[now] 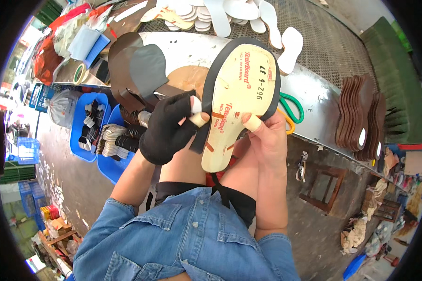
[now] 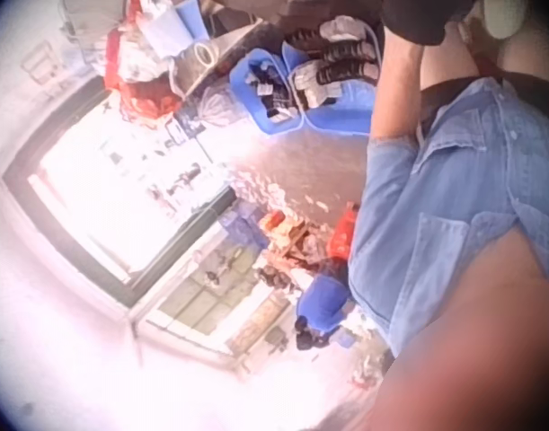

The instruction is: Manually assembling shoe components and trimming excess material with scissors.

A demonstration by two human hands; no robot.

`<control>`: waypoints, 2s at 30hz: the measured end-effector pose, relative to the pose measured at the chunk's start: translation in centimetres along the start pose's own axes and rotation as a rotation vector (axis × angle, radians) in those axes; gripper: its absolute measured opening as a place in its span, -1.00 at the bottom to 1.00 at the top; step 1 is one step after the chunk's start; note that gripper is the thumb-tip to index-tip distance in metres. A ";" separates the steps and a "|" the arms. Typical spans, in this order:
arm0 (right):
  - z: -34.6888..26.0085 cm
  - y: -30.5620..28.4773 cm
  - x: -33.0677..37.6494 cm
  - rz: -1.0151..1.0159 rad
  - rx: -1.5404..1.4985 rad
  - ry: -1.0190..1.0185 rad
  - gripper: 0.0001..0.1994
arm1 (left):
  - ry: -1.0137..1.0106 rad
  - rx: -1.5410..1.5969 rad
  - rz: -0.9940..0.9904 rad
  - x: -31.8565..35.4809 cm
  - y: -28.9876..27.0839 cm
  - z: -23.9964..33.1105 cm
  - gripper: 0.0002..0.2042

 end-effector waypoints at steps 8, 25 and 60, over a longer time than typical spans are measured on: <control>1.3 0.6 -0.3 0.065 -0.037 0.010 -0.69 | 0.315 -0.237 -0.076 -0.2 0.4 4.2 -0.82; 1.9 1.5 0.2 -0.061 -0.087 0.013 -0.62 | -0.070 0.586 -0.147 2.5 2.7 -2.9 -0.73; 1.9 3.6 0.1 -0.575 1.510 0.344 -0.68 | 0.343 -0.499 -0.115 -0.6 0.2 4.8 -0.07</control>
Point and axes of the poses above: each hand's wrist, its own x-axis away from the middle knuckle, its own y-axis out of the palm, z = x × y, the point moved 10 cm from there along -x, towards the middle knuckle, and after that the axes turned 6 degrees about y, right-handed, at the moved point
